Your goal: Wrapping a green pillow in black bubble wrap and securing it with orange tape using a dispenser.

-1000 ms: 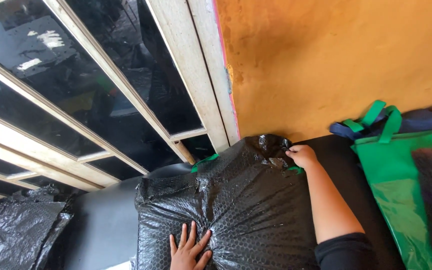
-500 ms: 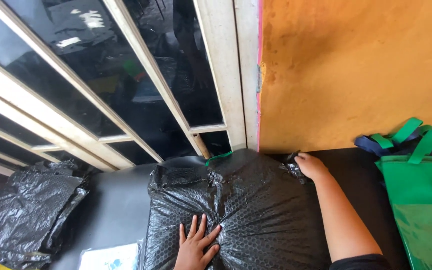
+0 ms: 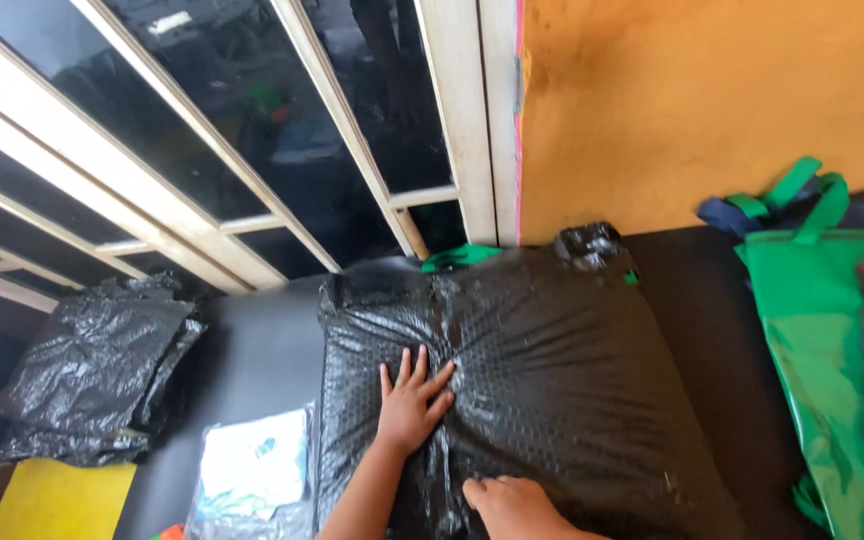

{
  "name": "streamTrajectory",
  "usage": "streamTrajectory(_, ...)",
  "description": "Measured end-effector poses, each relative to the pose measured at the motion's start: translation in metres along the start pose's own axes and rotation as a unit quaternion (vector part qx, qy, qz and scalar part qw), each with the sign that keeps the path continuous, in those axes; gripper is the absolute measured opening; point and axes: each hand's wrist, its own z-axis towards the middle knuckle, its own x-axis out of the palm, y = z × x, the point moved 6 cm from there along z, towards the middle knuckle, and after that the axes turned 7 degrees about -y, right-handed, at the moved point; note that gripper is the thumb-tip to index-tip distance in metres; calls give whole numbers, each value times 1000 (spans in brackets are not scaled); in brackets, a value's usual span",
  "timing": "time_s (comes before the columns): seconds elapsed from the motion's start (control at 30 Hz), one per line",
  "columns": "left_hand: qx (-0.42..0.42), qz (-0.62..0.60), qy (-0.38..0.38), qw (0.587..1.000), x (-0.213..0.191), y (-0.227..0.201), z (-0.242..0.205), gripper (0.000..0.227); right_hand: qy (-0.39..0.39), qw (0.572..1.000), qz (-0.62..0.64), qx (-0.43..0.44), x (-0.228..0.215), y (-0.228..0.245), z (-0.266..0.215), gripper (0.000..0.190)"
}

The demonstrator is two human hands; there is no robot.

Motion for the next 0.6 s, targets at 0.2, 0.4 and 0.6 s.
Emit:
streamTrajectory(0.2,-9,7,29,999,-7,-6,-2,56,-131,980,-125,-86,9,10,-36,55)
streamTrajectory(0.4,-42,24,101,994,-20,-19,-6,59,-226,968,93,-53,-40,52,-80,13)
streamTrajectory(0.6,-34,59,97,993,-24,-23,-11,60,-121,992,-22,2,10,50,-75,7)
